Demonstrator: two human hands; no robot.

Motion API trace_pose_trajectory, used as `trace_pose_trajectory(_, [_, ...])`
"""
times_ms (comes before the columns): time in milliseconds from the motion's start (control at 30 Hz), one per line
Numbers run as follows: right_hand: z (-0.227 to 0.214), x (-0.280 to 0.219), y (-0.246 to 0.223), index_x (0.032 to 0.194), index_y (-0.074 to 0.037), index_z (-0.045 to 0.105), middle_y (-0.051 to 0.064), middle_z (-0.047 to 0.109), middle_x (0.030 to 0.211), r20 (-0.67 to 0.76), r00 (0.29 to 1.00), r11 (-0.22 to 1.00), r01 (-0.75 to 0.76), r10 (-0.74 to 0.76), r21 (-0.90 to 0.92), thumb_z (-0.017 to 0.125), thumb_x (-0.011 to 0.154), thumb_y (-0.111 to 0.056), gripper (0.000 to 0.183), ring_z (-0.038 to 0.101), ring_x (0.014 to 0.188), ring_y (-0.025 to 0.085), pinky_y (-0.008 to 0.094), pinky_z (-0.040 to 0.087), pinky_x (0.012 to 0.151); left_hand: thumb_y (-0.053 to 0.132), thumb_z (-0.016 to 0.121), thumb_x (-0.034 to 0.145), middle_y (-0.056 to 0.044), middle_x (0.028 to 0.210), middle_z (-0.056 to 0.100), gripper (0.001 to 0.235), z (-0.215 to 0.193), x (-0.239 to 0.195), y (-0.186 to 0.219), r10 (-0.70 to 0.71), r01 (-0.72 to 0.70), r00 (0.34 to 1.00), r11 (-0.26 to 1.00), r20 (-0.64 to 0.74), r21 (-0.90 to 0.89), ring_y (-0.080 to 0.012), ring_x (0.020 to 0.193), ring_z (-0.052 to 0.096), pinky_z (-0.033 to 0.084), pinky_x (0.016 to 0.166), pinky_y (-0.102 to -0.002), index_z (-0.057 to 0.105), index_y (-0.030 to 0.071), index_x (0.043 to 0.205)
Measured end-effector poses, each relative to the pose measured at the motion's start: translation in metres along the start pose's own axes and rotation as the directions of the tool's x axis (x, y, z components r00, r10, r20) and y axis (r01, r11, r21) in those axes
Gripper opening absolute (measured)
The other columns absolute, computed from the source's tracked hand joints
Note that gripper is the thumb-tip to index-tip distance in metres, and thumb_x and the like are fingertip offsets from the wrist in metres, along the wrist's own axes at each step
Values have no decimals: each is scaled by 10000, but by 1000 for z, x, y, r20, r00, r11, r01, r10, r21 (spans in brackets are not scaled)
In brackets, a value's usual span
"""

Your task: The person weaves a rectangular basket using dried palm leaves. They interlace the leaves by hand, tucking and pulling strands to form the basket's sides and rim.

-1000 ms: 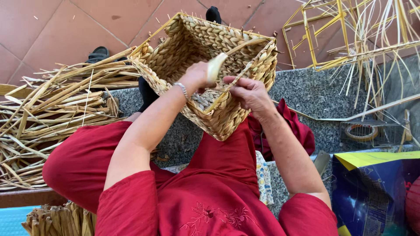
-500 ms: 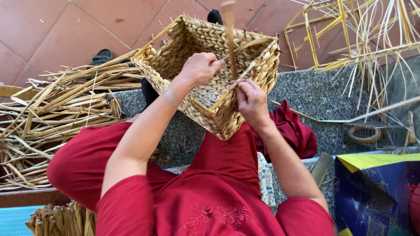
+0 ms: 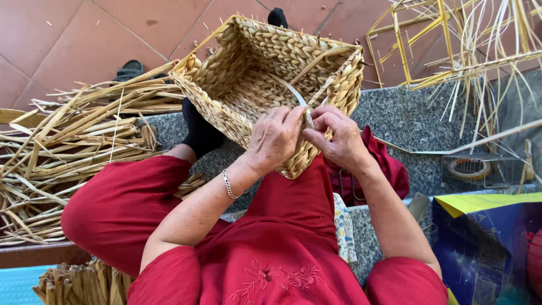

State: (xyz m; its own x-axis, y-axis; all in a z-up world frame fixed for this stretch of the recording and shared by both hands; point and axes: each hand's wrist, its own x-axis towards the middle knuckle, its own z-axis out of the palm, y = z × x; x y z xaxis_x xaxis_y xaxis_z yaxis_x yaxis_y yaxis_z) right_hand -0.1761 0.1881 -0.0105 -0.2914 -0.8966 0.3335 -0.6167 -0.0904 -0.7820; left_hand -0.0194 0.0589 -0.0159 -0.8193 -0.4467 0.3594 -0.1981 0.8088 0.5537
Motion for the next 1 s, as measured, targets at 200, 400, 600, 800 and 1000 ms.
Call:
trace_pose_trajectory(200, [0, -5, 7, 929, -41, 654, 83, 674, 839, -154, 939, 946, -320, 308, -61, 791, 896, -85, 148, 629, 697, 191, 345, 516, 657, 127, 684, 924, -127, 992, 675, 280, 7, 2, 1, -36, 35, 999, 999, -35, -31, -309, 946, 680, 549, 827, -417, 635, 47, 1188])
trace_pose_trajectory(400, [-35, -3, -17, 793, -69, 716, 63, 672, 751, -39, 999, 876, -36, 20, -481, 820, 822, -130, 124, 658, 702, 258, 394, 532, 685, 141, 662, 971, -115, 990, 699, 240, 4, 2, 2, -28, 28, 999, 1000, -26, -14, -299, 910, 698, 558, 774, -410, 642, 58, 1195])
trace_pose_trajectory(600, [-40, -18, -31, 870, -67, 673, 59, 717, 874, -27, 966, 966, -258, 259, 34, 705, 955, -161, 131, 672, 790, 254, 334, 539, 714, 184, 658, 970, -115, 933, 693, 266, 5, 3, 2, 1, 0, 1000, 1000, -18, 26, -297, 852, 702, 553, 711, -419, 642, 31, 1187])
trace_pose_trajectory(800, [-53, -49, -19, 936, -12, 686, 127, 744, 1053, -159, 950, 888, -308, 268, -340, 812, 968, -189, 220, 658, 654, 205, 320, 495, 620, 233, 695, 921, -132, 933, 682, 240, 21, 5, -4, -19, 20, 999, 999, -36, 38, -317, 874, 682, 546, 726, -448, 654, 57, 1079])
trace_pose_trajectory(1000, [-85, -94, -1, 1026, -69, 750, 99, 690, 854, -45, 996, 672, -84, 75, -736, 784, 1117, -168, 139, 661, 780, 278, 349, 513, 747, 168, 594, 871, -105, 825, 675, 61, 65, 21, -5, -52, 74, 988, 986, -149, 147, -308, 806, 698, 556, 674, -460, 602, 117, 904])
